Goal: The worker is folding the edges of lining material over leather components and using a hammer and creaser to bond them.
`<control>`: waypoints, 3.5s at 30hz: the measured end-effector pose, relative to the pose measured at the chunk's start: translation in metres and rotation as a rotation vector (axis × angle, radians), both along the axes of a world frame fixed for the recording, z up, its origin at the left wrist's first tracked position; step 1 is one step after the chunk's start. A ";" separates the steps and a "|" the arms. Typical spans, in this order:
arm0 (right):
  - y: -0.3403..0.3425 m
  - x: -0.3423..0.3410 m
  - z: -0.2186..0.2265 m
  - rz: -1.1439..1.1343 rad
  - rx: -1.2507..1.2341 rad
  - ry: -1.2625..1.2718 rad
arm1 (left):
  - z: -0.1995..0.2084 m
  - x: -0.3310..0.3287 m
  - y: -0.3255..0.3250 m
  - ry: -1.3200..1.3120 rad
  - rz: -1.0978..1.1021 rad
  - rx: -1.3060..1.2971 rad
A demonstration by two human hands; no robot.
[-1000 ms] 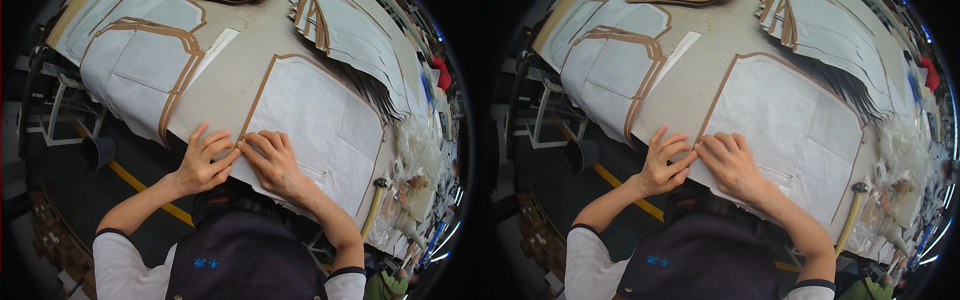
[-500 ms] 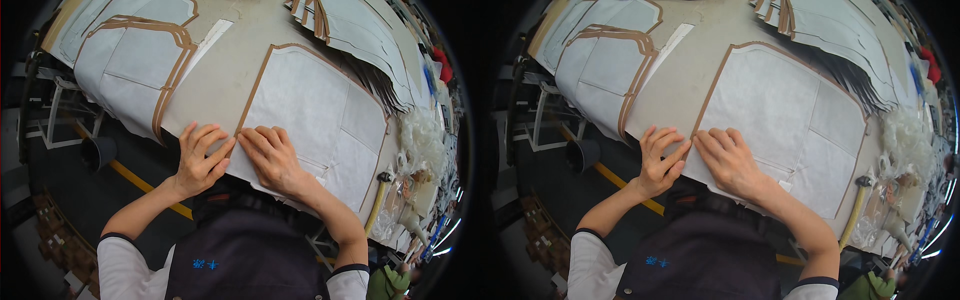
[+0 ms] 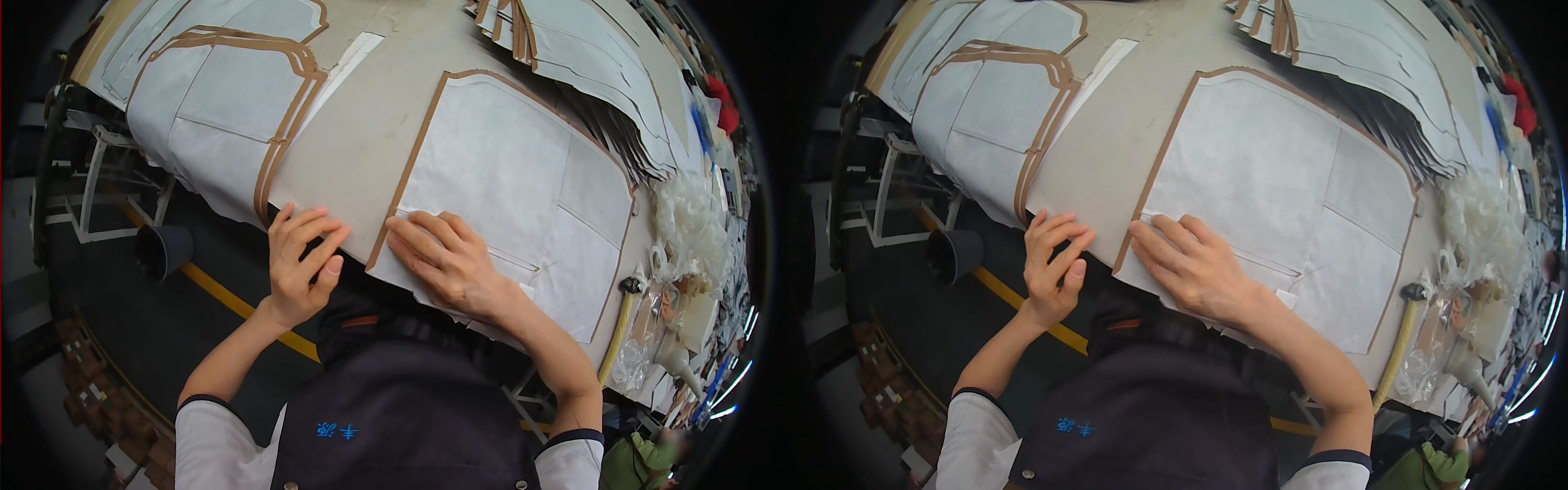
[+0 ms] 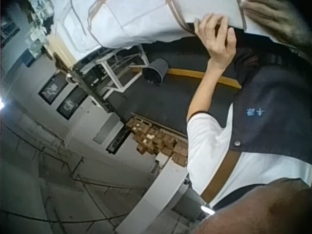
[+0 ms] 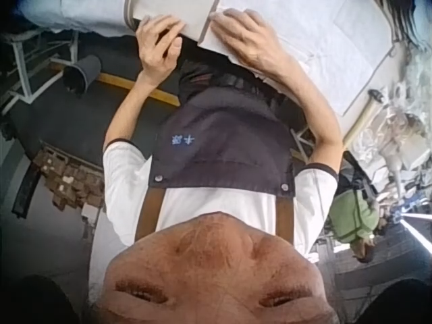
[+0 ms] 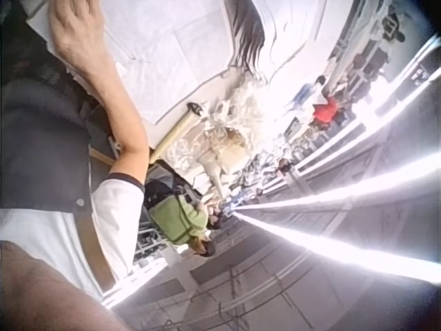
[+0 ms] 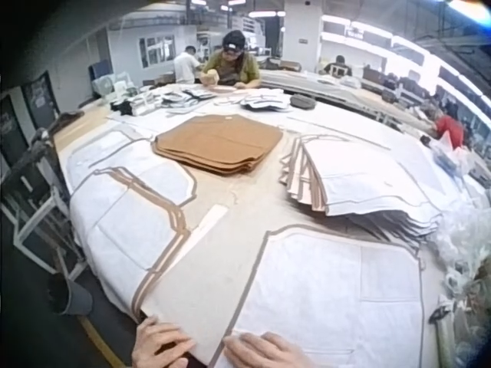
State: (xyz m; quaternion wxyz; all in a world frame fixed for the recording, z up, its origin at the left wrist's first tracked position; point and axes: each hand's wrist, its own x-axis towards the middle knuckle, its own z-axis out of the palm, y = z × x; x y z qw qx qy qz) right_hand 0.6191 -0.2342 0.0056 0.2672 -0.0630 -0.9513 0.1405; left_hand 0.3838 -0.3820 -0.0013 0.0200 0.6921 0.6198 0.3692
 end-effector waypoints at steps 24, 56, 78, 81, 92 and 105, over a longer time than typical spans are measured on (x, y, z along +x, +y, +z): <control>-0.005 -0.001 0.004 0.051 -0.022 -0.100 | -0.001 -0.004 0.026 0.043 -0.299 -0.102; -0.004 -0.002 0.004 0.024 -0.071 -0.084 | 0.000 0.003 0.029 0.165 -0.284 -0.149; -0.004 -0.003 0.008 0.039 -0.041 -0.089 | 0.030 -0.011 0.035 -0.856 -0.034 -0.347; -0.003 -0.001 0.008 0.039 -0.027 -0.083 | 0.043 -0.016 0.030 -0.926 0.022 -0.427; 0.012 0.152 0.036 -1.002 -0.238 0.005 | 0.071 -0.017 0.086 -1.446 0.008 -0.839; 0.026 0.262 -0.005 -1.607 -0.248 -0.088 | 0.052 0.005 0.173 -0.732 0.073 -1.120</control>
